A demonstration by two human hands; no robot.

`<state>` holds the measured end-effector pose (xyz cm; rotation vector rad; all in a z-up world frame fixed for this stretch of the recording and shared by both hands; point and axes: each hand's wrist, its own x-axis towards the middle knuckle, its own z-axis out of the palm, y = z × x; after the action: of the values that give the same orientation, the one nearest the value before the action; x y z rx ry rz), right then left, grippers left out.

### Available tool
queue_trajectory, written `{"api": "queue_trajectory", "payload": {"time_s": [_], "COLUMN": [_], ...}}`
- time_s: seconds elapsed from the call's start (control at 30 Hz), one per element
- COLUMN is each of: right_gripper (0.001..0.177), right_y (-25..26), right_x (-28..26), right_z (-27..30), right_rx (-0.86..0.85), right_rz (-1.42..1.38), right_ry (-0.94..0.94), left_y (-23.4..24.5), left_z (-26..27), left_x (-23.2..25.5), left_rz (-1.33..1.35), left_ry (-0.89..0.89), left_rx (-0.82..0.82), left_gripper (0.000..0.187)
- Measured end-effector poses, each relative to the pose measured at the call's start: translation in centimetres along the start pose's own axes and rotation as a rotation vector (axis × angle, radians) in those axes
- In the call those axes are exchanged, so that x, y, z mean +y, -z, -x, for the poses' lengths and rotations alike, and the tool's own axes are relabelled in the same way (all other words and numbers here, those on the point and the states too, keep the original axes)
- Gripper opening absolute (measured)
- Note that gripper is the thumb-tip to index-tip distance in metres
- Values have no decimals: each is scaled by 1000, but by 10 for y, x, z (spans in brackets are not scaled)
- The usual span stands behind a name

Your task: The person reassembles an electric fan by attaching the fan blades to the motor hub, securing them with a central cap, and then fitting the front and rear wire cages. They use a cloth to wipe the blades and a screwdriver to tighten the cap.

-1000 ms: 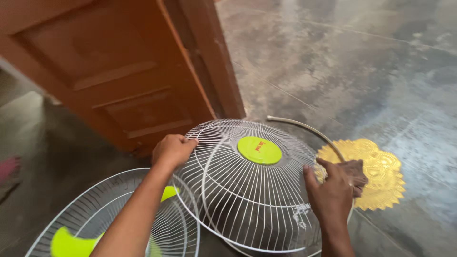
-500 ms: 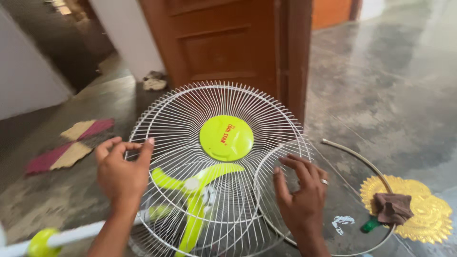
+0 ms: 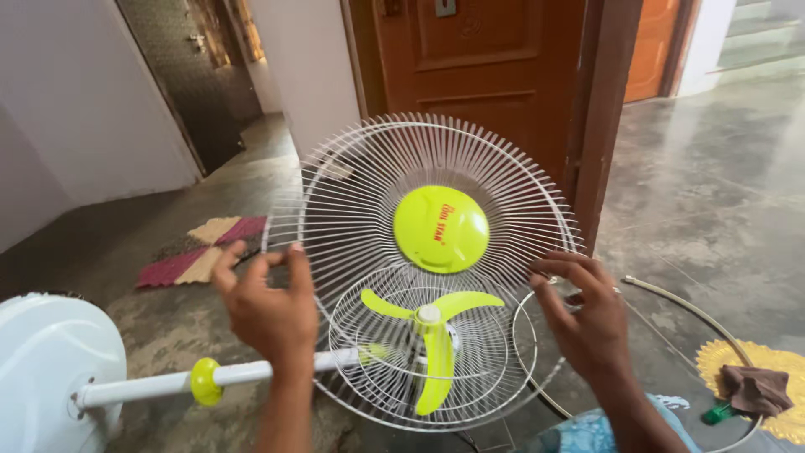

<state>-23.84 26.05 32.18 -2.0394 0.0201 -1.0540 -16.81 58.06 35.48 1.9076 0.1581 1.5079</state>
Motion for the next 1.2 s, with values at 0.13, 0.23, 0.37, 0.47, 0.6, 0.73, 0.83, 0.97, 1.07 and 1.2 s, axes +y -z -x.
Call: {"api": "queue_trajectory", "payload": {"time_s": [0.13,0.23,0.37,0.47,0.6,0.73,0.83,0.97,1.07,1.2], "right_gripper": [22,22,20,19,18,18,18,16,15,15], "right_y": [1,-5,-8,-25,-62,-93,-105,-122,-137,-160], "right_x": [2,6,14,22,60,104,137,164,171,168], "right_z": [3,2,2,-5,0,7,18,33,38,40], "right_rx": [-44,-65,-46,-21,9,15,31,89,112,32], "right_rz": [4,43,146,161,121,-12,-27,78,102,94], "right_ry": [-63,-90,-39,14,26,-159,-226,-133,-93,-117], "left_y": [-14,-22,-23,-23,-35,-60,-85,-111,-127,-139], "left_z": [8,11,19,11,6,26,54,95,116,120], "left_x": [-7,-19,-28,-28,-24,-12,-29,-80,-119,-163], "left_rz": [71,64,95,64,-1,-245,-245,-179,-127,-186], "left_ry": [38,88,97,-6,64,220,224,240,271,369], "left_rx": [-40,-80,-145,-55,-70,-228,-225,-204,-220,-237], "left_gripper": [24,26,28,27,29,36,34,30,30,32]}}
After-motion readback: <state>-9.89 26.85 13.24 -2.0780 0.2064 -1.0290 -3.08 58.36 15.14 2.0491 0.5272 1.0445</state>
